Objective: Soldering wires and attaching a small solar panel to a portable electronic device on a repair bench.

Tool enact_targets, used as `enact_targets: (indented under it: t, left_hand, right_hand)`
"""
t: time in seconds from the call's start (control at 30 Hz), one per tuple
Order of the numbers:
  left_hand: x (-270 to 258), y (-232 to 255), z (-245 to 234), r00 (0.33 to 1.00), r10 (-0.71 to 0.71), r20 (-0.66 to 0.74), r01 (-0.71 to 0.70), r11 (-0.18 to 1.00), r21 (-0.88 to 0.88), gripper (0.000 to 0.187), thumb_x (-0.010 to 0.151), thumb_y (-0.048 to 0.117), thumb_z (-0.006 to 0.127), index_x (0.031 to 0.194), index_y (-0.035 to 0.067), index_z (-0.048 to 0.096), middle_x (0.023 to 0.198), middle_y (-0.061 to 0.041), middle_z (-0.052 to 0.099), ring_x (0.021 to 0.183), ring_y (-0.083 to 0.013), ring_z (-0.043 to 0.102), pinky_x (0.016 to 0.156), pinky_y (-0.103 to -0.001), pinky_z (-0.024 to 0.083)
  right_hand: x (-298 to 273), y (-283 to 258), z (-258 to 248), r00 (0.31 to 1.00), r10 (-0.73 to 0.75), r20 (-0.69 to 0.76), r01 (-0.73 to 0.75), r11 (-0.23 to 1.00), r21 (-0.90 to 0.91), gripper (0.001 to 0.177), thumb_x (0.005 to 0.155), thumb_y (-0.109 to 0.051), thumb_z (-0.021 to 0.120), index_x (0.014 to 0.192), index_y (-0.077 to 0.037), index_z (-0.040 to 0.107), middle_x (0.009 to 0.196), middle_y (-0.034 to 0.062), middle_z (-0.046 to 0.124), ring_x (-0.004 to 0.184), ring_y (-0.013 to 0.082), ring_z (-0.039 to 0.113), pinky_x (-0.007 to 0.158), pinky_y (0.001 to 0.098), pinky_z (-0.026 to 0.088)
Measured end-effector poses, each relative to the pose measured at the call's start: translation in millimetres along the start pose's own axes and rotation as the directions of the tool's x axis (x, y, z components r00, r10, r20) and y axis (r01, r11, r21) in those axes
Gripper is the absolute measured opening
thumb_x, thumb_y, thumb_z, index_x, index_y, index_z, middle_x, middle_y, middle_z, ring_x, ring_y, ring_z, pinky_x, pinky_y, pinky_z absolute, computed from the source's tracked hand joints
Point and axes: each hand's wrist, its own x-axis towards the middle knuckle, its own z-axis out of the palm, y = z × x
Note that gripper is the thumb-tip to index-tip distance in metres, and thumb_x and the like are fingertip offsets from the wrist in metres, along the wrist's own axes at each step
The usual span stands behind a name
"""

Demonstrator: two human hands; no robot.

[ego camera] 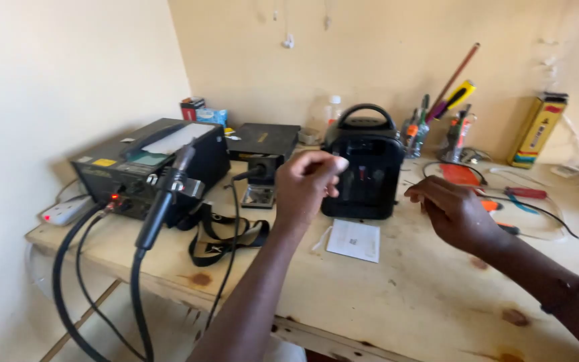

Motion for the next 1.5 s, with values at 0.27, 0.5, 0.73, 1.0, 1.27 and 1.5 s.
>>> enact_targets:
  t: [0.27, 0.5, 0.73, 1.0, 1.27, 1.5]
  left_hand:
    - [18.0, -46.9, -16.1, 0.937, 0.036, -0.349, 0.132, 0.884, 0.448, 0.028, 0.084, 0.04, 0.077, 0.1, 0.018, 0.082, 0.092, -0.006, 0.08, 0.095, -0.0267, 0.079, 0.088, -0.039, 0.06]
    - [16.8, -43.1, -20.6, 0.953, -0.035, -0.301, 0.186, 0.852, 0.489, 0.026, 0.085, 0.039, 0.074, 0.099, 0.019, 0.081, 0.09, -0.002, 0.079, 0.091, -0.0234, 0.077, 0.085, -0.038, 0.058]
    - [19.6, -47.4, -16.7, 0.971, -0.135, -0.2, 0.213, 0.866, 0.452, 0.024, 0.083, 0.035, 0.074, 0.098, 0.017, 0.08, 0.088, -0.003, 0.079, 0.089, -0.0221, 0.075, 0.082, -0.037, 0.056]
    - [20.2, -49.7, -16.7, 0.946, -0.261, -0.191, 0.319, 0.857, 0.406, 0.021, 0.081, 0.029, 0.073, 0.095, 0.014, 0.079, 0.085, -0.004, 0.079, 0.084, -0.0203, 0.071, 0.078, -0.035, 0.052]
    - [17.0, -43.9, -19.8, 0.906, -0.357, -0.228, 0.402, 0.893, 0.202, 0.011, 0.08, 0.014, 0.074, 0.089, 0.008, 0.074, 0.089, -0.007, 0.078, 0.084, -0.0188, 0.07, 0.074, -0.033, 0.053]
    - [14.9, -34.0, -17.4, 0.95, -0.313, 0.005, 0.312, 0.946, 0.09, 0.012, 0.069, 0.01, 0.077, 0.066, 0.01, 0.066, 0.138, -0.008, 0.081, 0.102, -0.0192, 0.074, 0.088, -0.039, 0.051]
  right_hand:
    - [99.0, -122.2, 48.8, 0.977, -0.213, 0.004, 0.212, 0.971, 0.108, 0.021, 0.093, 0.01, 0.062, 0.105, -0.001, 0.076, 0.088, 0.0126, 0.071, 0.066, 0.0326, 0.073, 0.059, 0.0411, 0.058]
    - [174.0, -105.0, 193.9, 0.955, -0.201, 0.218, 0.256, 0.931, -0.26, 0.038, 0.095, 0.0, 0.063, 0.132, -0.004, 0.07, 0.116, 0.027, 0.069, 0.11, 0.0464, 0.068, 0.092, 0.0564, 0.058]
    - [202.8, -102.0, 267.1, 0.883, 0.054, 0.465, 0.113, 0.939, -0.324, 0.015, 0.089, -0.003, 0.064, 0.095, 0.0, 0.078, 0.092, 0.0203, 0.066, 0.081, 0.0393, 0.074, 0.064, 0.0502, 0.062]
    - [202.2, -151.2, 208.7, 0.986, -0.136, -0.101, 0.132, 0.99, -0.043, 0.023, 0.103, -0.025, 0.055, 0.115, -0.006, 0.056, 0.097, 0.0153, 0.055, 0.07, 0.0503, 0.07, 0.055, 0.0577, 0.057]
    - [195.1, -149.5, 10.3, 0.95, -0.077, -0.303, 0.143, 0.969, 0.2, 0.004, 0.109, -0.009, 0.054, 0.112, -0.009, 0.052, 0.11, 0.0109, 0.067, 0.097, 0.0238, 0.066, 0.08, 0.0361, 0.052]
    - [137.1, -66.3, -27.2, 0.874, -0.178, -0.451, 0.039, 0.953, -0.3, 0.021, 0.112, -0.005, 0.057, 0.127, 0.008, 0.062, 0.123, 0.0239, 0.043, 0.116, 0.0403, 0.056, 0.089, 0.0527, 0.058]
